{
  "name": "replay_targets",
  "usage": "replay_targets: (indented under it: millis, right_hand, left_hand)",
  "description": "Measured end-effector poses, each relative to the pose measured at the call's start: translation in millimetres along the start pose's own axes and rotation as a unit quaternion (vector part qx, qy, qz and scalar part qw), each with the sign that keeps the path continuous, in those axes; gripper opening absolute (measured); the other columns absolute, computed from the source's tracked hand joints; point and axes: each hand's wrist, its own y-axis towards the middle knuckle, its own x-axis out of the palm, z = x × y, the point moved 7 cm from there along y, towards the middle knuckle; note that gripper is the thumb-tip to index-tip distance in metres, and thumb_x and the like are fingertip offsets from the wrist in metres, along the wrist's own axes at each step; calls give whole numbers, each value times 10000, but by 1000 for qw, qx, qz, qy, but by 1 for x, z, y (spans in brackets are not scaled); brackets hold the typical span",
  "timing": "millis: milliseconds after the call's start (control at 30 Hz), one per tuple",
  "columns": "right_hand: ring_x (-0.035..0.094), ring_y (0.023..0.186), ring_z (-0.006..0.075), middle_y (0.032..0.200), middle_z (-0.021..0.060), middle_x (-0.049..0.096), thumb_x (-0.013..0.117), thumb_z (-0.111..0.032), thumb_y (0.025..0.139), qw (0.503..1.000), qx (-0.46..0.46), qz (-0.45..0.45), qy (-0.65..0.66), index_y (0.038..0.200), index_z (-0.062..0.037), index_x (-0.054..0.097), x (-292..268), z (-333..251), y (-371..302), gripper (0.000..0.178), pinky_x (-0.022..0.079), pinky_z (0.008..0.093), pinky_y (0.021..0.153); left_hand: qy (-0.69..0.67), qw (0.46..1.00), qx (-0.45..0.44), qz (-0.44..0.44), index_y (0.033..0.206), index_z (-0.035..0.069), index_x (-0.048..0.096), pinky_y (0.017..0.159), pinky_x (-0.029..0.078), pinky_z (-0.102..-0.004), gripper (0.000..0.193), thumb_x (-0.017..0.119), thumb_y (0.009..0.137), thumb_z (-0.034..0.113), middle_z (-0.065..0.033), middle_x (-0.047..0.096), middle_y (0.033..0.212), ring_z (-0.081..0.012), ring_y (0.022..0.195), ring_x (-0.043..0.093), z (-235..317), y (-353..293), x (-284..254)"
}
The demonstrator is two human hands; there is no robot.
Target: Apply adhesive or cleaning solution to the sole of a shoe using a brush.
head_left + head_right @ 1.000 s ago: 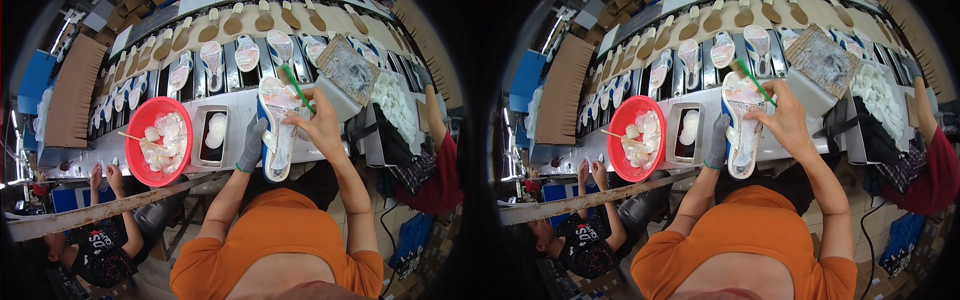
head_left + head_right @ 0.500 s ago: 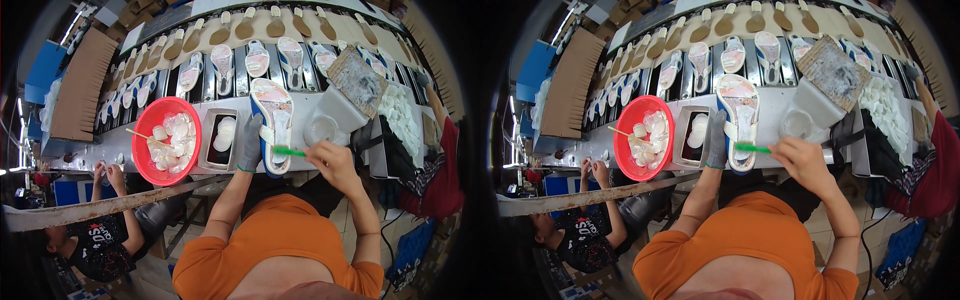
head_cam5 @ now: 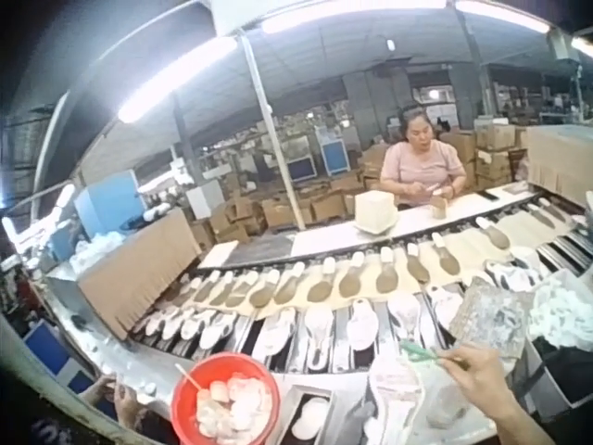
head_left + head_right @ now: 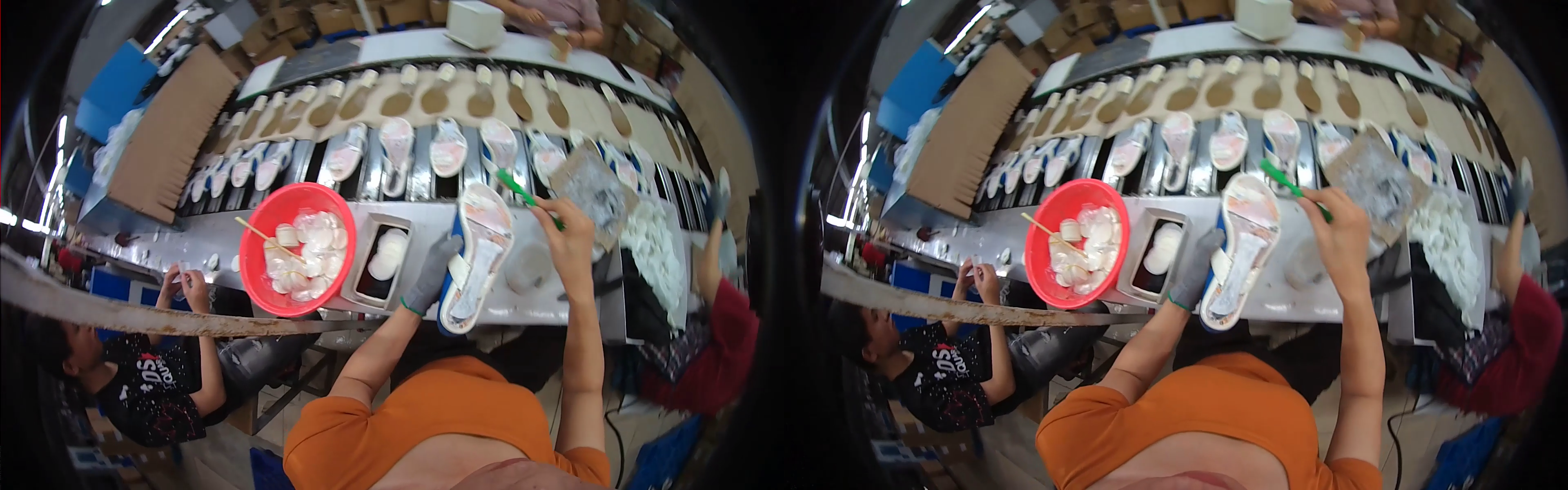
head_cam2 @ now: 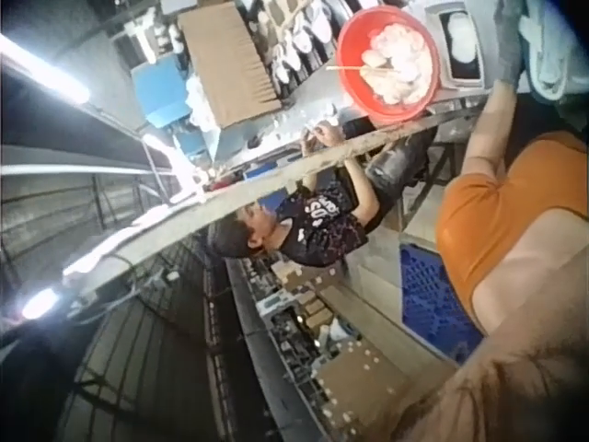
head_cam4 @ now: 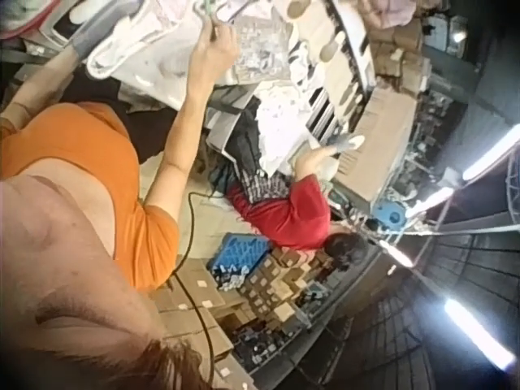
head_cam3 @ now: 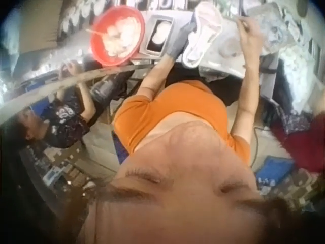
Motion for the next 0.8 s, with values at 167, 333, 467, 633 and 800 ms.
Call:
replay_targets:
  millis: [167, 333, 467, 633, 800]
  right_hand:
    - [475, 630, 36, 758, -33, 602, 677, -37, 851, 979, 108, 75, 154, 970, -4, 705, -28, 11, 6, 127, 353, 193, 555]
    - [400, 598, 4, 753, -53, 567, 666, -33, 872, 960, 141, 122, 209, 1020, 8, 689, -44, 24, -14, 156, 285, 165, 531]
    - [413, 590, 14, 845, 9, 646, 616, -61, 917, 951, 155, 121, 238, 1067, 1, 658, -48, 39, -30, 168, 311, 163, 534]
    - [407, 574, 16, 868, 35, 660, 602, -63, 926, 938, 173, 161, 254, 1063, -12, 657, -63, 46, -46, 156, 301, 157, 508]
    - [414, 571, 22, 875, 45, 659, 600, -100, 937, 933, 166, 182, 261, 1056, -12, 657, -68, 40, -46, 159, 300, 159, 499]
  left_hand:
    - [-86, 981, 130, 115, 1294, 49, 510, 875, 470, -273, 469, 489, 978, 394, -36, 583, 1157, -108, 1010, 568, 65, 40, -43]
    - [-131, 878, 376, 264, 1330, 64, 420, 865, 530, -371, 623, 739, 807, 174, -104, 553, 1222, -224, 1046, 592, 189, 65, -116]
    - [-81, 752, 414, 506, 1296, -26, 370, 816, 552, -367, 790, 830, 672, 125, -190, 534, 1221, -267, 1032, 595, 230, 88, -211]
    - [-22, 665, 386, 639, 1250, -70, 364, 806, 560, -357, 794, 827, 624, 87, -201, 532, 1182, -296, 990, 607, 244, 128, -276]
    - [-242, 788, 344, 449, 1231, 87, 503, 750, 553, -530, 617, 763, 678, 6, -171, 604, 1158, -320, 1006, 614, 207, 195, -379]
